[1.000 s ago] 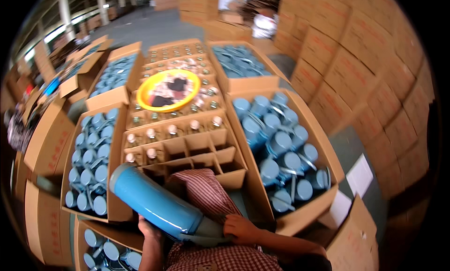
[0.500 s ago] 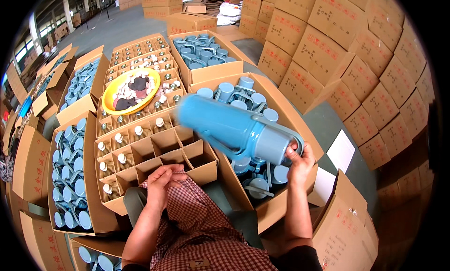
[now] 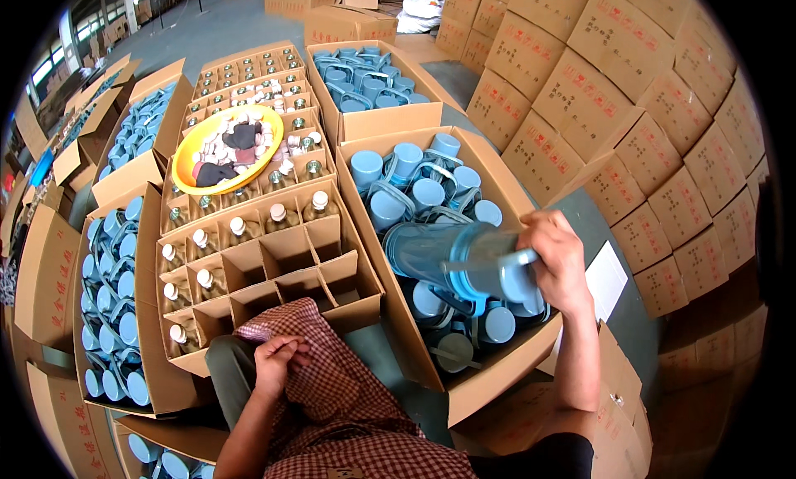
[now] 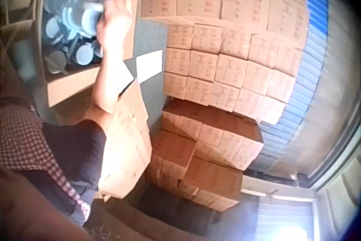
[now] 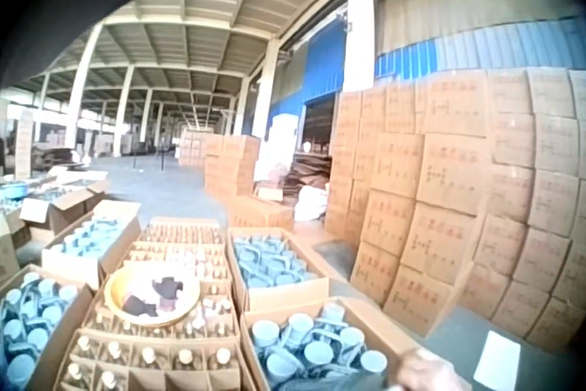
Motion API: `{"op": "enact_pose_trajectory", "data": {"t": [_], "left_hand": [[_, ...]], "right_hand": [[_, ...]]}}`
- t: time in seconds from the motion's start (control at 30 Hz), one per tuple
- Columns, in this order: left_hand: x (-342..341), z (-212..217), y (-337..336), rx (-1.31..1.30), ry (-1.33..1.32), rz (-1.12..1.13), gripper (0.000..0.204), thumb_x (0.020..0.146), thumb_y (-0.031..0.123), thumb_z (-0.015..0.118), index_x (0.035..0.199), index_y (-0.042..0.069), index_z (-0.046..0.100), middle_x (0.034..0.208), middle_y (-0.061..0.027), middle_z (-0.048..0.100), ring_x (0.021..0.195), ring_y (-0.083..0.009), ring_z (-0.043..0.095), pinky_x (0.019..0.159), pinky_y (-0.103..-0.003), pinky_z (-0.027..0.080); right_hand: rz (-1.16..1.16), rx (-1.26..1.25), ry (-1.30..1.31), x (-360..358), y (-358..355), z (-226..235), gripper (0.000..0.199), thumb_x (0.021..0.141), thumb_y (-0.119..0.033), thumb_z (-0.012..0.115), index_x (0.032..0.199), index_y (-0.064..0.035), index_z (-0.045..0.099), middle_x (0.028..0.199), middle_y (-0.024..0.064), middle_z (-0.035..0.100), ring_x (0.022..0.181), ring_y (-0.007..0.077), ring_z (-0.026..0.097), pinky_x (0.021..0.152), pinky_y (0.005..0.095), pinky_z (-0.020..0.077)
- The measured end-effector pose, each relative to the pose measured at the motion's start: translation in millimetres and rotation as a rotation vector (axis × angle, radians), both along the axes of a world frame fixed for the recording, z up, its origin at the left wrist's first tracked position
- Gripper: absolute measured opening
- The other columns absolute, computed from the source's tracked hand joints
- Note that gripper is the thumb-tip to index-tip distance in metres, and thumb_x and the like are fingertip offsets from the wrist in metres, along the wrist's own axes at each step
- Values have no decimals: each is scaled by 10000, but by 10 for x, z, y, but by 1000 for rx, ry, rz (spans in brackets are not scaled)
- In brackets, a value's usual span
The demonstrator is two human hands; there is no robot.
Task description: The person repeatedly assembles light blue cylindrical containers by inserting a small bottle into the container, placing a grey lid on top, and securing it. The person then places the assembled unit into a cardboard box. This process is repeated continuously throughout the clip.
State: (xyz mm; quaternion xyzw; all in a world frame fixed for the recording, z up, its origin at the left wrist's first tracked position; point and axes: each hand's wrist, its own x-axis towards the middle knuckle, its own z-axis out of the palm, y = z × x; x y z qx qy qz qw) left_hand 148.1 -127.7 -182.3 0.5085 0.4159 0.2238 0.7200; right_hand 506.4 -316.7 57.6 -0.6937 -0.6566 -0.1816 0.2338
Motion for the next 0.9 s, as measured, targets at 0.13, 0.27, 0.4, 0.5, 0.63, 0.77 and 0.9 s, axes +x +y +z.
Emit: {"op": "enact_pose_trajectory", "data": {"t": [0.13, 0.27, 0.4, 0.5, 0.63, 0.77, 0.9], "left_hand": [[101, 37, 35, -17, -10, -10, 176, 920, 61, 499, 963, -26, 646, 776, -93, 676, 563, -168, 643, 454, -222, 434], [96, 16, 58, -23, -36, 12, 182, 923, 56, 487, 955, -29, 644, 753, -107, 670, 529, -181, 637, 434, -222, 431], [60, 44, 74, -40, -40, 36, 190, 926, 50, 476, 964, -34, 642, 741, -118, 668, 519, -190, 638, 435, -224, 443], [-13, -25, 77, -67, -63, 34, 197, 927, 49, 468, 984, -46, 632, 739, -140, 666, 517, -209, 638, 447, -257, 493], [-75, -64, 148, -108, -92, 14, 209, 925, 43, 456, 1003, -61, 620, 743, -170, 665, 508, -240, 640, 435, -281, 509], [-68, -82, 249, -171, -138, -68, 212, 923, 39, 451, 1008, -65, 615, 751, -182, 667, 517, -257, 649, 416, -285, 503], [-133, -79, 244, -170, -147, -81, 207, 925, 38, 450, 1009, -58, 613, 760, -185, 670, 526, -265, 656, 409, -285, 500]], "right_hand": [[-97, 101, -64, 537, 428, -333, 115, 652, 40, 566, 737, -36, 574, 897, 98, 649, 862, 309, 586, 751, 389, 480], [-45, 347, 83, 929, 1077, -957, 119, 614, 52, 585, 676, -48, 572, 914, 76, 666, 894, 288, 589, 765, 389, 470], [200, -43, 101, 721, 1534, -1850, 153, 588, 47, 611, 676, -78, 596, 971, 69, 669, 934, 275, 585, 839, 374, 463], [93, -281, 178, 630, 1520, -2497, 262, 595, 98, 581, 760, -99, 633, 1150, 103, 622, 1156, 284, 518, 1008, 371, 400], [-238, -39, 335, 993, 1512, -2322, 578, 580, 147, 507, 1101, -90, 595, 1249, 144, 561, 1206, 323, 480, 1038, 396, 363], [-670, -209, 213, 1401, 1175, -2627, 604, 667, -85, 671, 1251, -91, 520, 1201, 140, 579, 1142, 314, 519, 1013, 421, 375], [-769, -600, 205, 1127, 1163, -2663, 386, 679, -317, 756, 977, -104, 635, 1001, 94, 663, 1000, 299, 601, 914, 436, 446]]}}
